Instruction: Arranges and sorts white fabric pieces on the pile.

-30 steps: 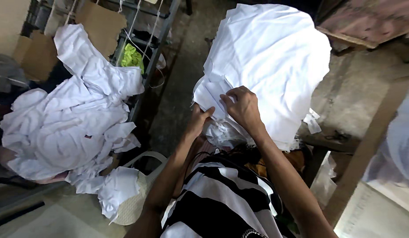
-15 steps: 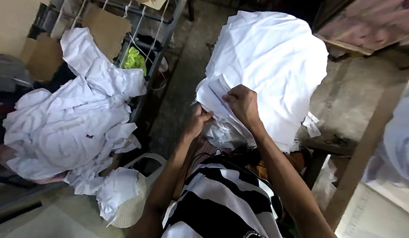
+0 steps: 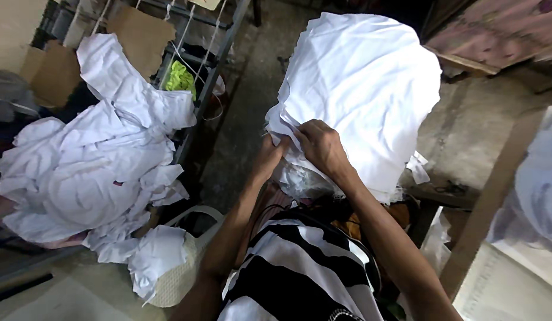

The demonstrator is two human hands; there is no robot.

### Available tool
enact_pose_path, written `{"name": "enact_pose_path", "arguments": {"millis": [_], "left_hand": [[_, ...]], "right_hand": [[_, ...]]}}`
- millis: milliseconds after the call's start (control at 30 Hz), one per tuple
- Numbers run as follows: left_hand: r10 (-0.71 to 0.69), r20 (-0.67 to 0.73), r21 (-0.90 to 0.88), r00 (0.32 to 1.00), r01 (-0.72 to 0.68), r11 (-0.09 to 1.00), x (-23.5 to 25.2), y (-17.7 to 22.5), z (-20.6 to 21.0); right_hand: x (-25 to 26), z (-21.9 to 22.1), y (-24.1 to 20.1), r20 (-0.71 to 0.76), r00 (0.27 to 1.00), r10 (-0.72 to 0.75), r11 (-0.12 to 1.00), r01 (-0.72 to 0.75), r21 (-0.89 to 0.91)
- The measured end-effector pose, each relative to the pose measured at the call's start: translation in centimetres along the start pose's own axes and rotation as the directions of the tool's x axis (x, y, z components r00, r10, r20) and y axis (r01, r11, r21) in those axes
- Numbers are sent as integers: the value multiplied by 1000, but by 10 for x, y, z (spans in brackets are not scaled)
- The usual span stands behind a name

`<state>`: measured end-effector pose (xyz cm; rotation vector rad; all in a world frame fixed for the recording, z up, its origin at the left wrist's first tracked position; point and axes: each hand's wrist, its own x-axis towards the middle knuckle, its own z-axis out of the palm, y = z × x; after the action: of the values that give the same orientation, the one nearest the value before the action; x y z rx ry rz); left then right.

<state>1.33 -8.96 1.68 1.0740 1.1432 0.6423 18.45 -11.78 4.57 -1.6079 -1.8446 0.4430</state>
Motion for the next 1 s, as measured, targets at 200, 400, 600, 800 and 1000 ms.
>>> {"name": "enact_pose_path", "arguments": {"millis": [200, 400, 600, 800, 1000], "left_hand": [[-55, -129, 56, 990, 62, 996, 14, 10, 15], [-9, -123, 30, 992, 12, 999, 19, 6, 17], [3, -40, -96, 999, -6, 995, 10, -2, 9], [13, -33, -103, 999, -16, 995, 7, -6, 6], [-10, -40, -79, 999, 6, 997, 7, -9, 6]], "right_hand": [[1, -9, -5, 124, 988, 97, 991, -107, 77], [9, -14, 7, 121, 955, 269, 953, -282, 107], [15, -29, 18, -32, 957, 289, 951, -283, 126], [14, -11, 17, -14, 996, 89, 996, -88, 32], [6, -8, -2, 35, 997, 69, 998, -69, -11]]}}
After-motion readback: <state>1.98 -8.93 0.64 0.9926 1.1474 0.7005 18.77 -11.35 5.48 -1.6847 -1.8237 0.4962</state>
